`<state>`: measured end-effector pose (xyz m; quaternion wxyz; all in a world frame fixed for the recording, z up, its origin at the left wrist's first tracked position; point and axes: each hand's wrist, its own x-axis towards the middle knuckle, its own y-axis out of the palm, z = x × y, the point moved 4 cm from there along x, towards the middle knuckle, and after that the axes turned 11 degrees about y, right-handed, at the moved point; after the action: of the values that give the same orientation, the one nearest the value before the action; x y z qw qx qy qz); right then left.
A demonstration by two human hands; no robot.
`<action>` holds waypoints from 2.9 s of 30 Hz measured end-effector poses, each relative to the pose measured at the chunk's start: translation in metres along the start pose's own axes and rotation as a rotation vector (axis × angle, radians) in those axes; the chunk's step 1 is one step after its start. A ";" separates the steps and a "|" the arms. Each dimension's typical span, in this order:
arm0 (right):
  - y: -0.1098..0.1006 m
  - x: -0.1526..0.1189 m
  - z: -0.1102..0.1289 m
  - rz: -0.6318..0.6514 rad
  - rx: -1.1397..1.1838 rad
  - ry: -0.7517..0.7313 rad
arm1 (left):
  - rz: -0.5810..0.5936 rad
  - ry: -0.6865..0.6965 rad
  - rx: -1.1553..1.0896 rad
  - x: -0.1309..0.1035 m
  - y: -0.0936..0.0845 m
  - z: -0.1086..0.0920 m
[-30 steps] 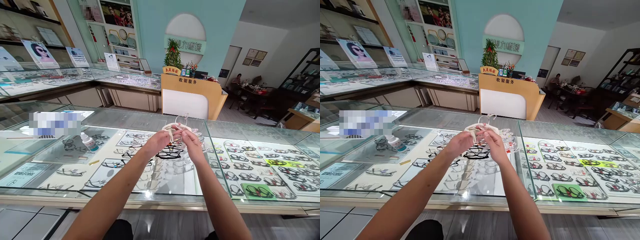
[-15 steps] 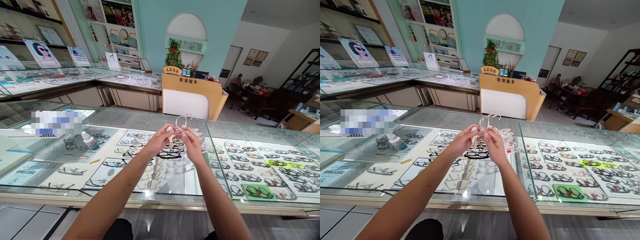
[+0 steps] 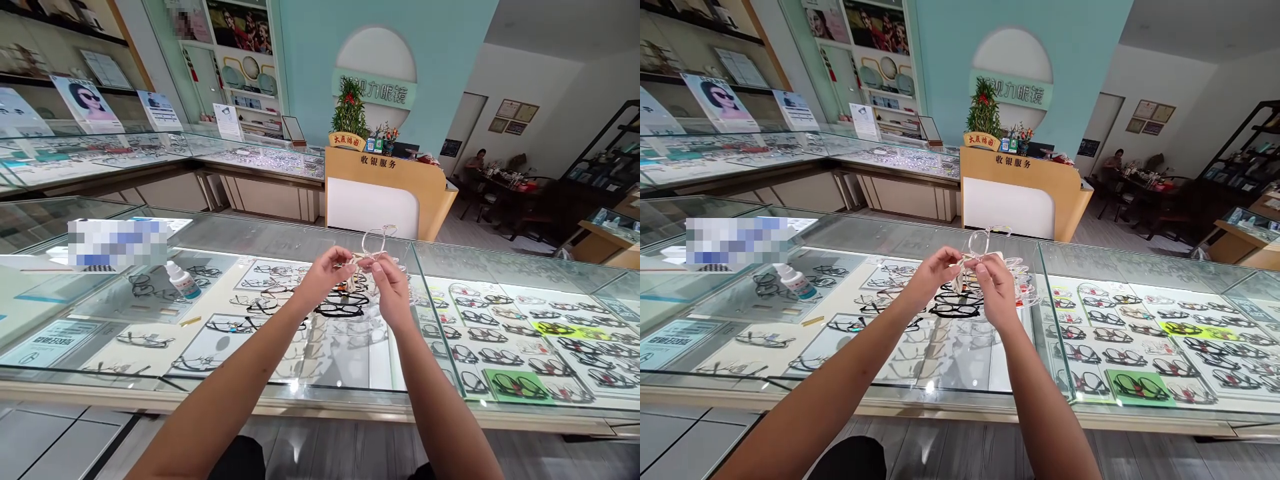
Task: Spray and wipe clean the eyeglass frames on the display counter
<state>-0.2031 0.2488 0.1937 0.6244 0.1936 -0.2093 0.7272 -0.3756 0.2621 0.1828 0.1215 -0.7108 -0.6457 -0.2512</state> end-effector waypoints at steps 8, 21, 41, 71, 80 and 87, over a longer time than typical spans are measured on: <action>-0.005 0.001 -0.006 -0.054 0.107 0.059 | -0.024 -0.020 0.031 0.002 -0.002 0.000; -0.020 0.006 -0.015 -0.173 0.363 0.221 | -0.123 -0.053 0.177 0.000 -0.011 0.003; -0.021 0.009 -0.014 -0.155 0.402 0.273 | 0.059 0.083 0.296 -0.011 0.010 -0.014; -0.029 0.011 -0.014 -0.277 0.451 0.243 | -0.194 -0.029 -0.261 0.006 -0.010 0.002; -0.031 0.010 -0.010 -0.312 0.415 0.171 | -0.001 -0.253 -0.275 0.001 -0.006 0.011; -0.027 0.008 -0.005 -0.168 0.451 0.231 | 0.278 -0.331 -0.047 -0.006 0.004 0.014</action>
<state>-0.1773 0.2623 0.1957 0.6434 0.2603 0.0477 0.7184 -0.3690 0.2631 0.1682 0.0308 -0.8272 -0.5466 -0.1269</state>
